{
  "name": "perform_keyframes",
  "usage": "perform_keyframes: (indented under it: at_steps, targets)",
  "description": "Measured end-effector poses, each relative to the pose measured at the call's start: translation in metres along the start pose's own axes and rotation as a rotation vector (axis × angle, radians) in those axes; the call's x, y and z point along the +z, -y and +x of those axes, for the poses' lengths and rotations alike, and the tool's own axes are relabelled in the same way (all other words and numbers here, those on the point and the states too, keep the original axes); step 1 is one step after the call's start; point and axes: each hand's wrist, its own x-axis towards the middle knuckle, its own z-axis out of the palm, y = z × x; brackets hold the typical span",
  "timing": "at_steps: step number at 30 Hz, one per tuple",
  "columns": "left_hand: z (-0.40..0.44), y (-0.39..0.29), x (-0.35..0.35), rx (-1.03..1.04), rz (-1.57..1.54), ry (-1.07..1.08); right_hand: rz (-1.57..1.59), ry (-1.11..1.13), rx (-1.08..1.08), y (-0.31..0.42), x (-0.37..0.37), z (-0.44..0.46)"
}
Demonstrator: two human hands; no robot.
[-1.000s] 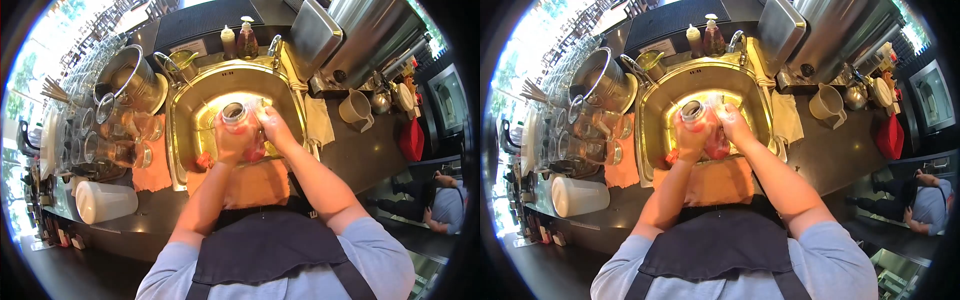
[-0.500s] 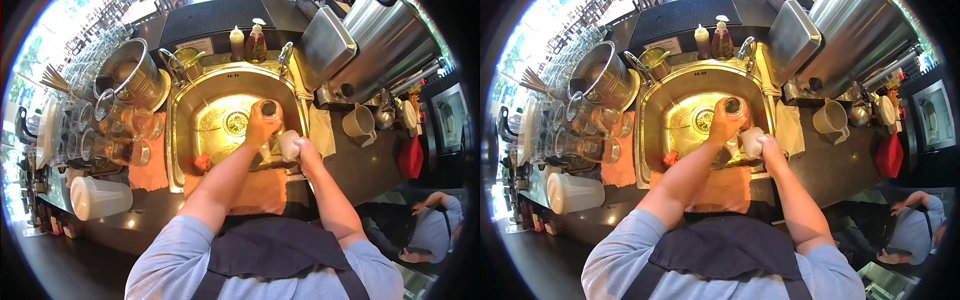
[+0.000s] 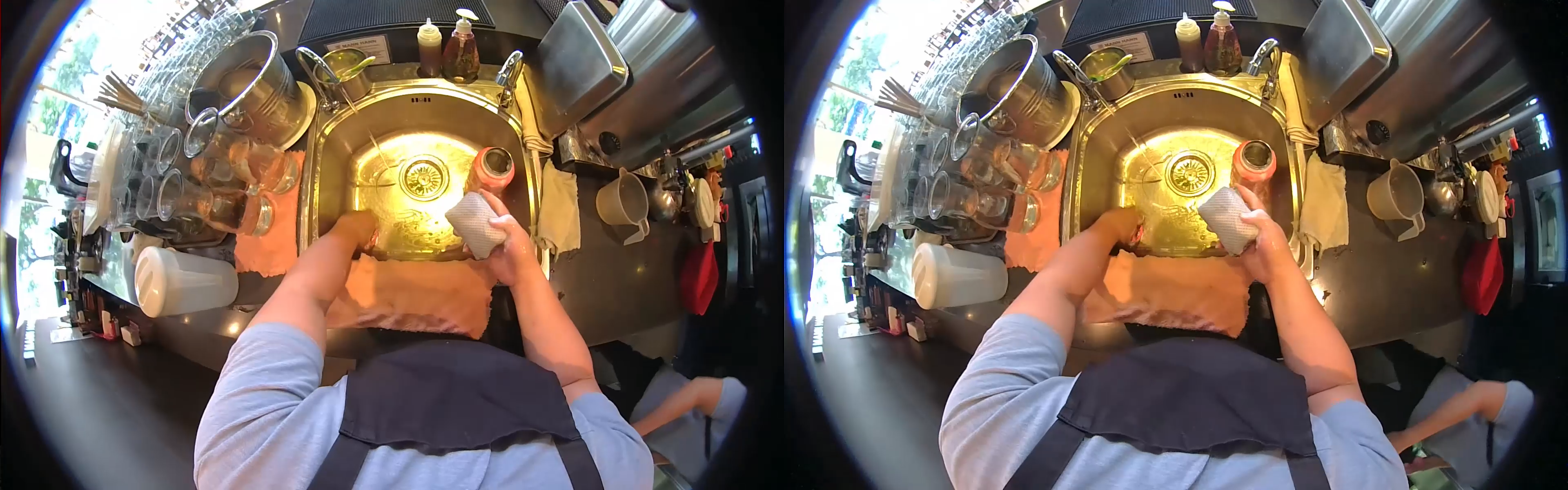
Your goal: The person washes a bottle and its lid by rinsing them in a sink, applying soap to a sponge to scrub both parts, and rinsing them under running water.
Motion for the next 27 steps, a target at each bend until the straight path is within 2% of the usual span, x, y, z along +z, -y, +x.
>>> perform_keyframes:
  at_steps: [1,3,4,6,7,9,10,11,12,13,14,15,16,17,18,20,21,22,24,25,26,27]
  targets:
    - [0.003,0.0,-0.001,0.001,-0.008,-0.006,-0.015,0.063,0.016,0.002,0.001,0.0]
    - [0.011,0.004,-0.016,-0.131,-0.883,-0.148,-0.038,0.032,-0.008,0.003,0.006,0.001]
    - [0.003,-0.006,-0.033,-0.122,-0.875,-0.155,-0.053,0.0,-0.031,0.004,0.009,0.003]
    - [-0.029,-0.051,-0.073,-0.034,-1.949,-0.376,-0.111,-0.004,-0.089,-0.002,0.008,0.017]
    - [-0.029,-0.066,-0.076,-0.017,-1.942,-0.379,-0.225,-0.026,-0.189,-0.008,0.008,0.03]
    - [-0.026,-0.093,-0.08,0.189,-2.041,-0.646,-0.462,-0.067,-0.341,-0.006,0.034,0.035]
    - [-0.017,-0.106,-0.088,0.202,-2.041,-0.644,-0.518,0.027,-0.631,-0.03,0.03,0.057]
    - [-0.008,-0.117,-0.097,0.14,-2.217,-0.742,-0.765,-0.148,-0.451,-0.025,0.057,0.061]
    - [-0.005,-0.122,-0.104,0.069,-2.389,-0.841,-1.113,-0.193,-0.812,-0.043,0.063,0.063]
    - [-0.014,-0.123,-0.118,0.172,-2.527,-0.807,-1.442,-0.403,-1.192,-0.053,0.08,0.058]
    - [-0.012,-0.115,-0.113,0.186,-2.522,-0.824,-1.397,-0.406,-1.278,-0.051,0.087,0.051]
    - [-0.005,-0.102,-0.102,0.318,-2.569,-0.772,-1.392,-0.395,-1.3,-0.045,0.084,0.062]
    - [-0.021,-0.101,-0.112,0.44,-2.617,-0.712,-1.253,-0.244,-1.126,-0.038,0.073,0.073]
    - [-0.025,-0.119,-0.125,-0.002,-2.58,-0.954,-1.114,-0.1,-0.942,-0.037,0.064,0.083]
    - [-0.034,-0.122,-0.131,-0.001,-2.582,-0.962,-1.115,-0.094,-0.943,-0.033,0.067,0.089]
    - [-0.044,-0.128,-0.134,-0.067,-2.216,-1.185,-0.737,0.157,-0.574,-0.027,0.069,0.096]
    - [-0.046,-0.111,-0.122,-0.121,-2.048,-1.018,-1.066,0.082,-0.765,-0.015,0.097,0.068]
    - [-0.04,-0.1,-0.117,-0.119,-2.053,-1.022,-1.072,0.085,-0.766,-0.015,0.096,0.072]
    - [-0.036,-0.089,-0.108,0.073,-1.71,-1.316,-1.406,0.157,-1.269,-0.02,0.092,0.078]
    - [-0.04,-0.091,-0.104,0.055,-1.691,-1.264,-1.25,0.308,-1.064,-0.012,0.088,0.082]
    - [-0.043,-0.091,-0.102,0.055,-1.687,-1.267,-1.247,0.309,-1.068,-0.012,0.089,0.083]
    - [-0.047,-0.093,-0.102,0.117,-1.856,-1.163,-1.233,0.155,-0.972,-0.009,0.092,0.08]
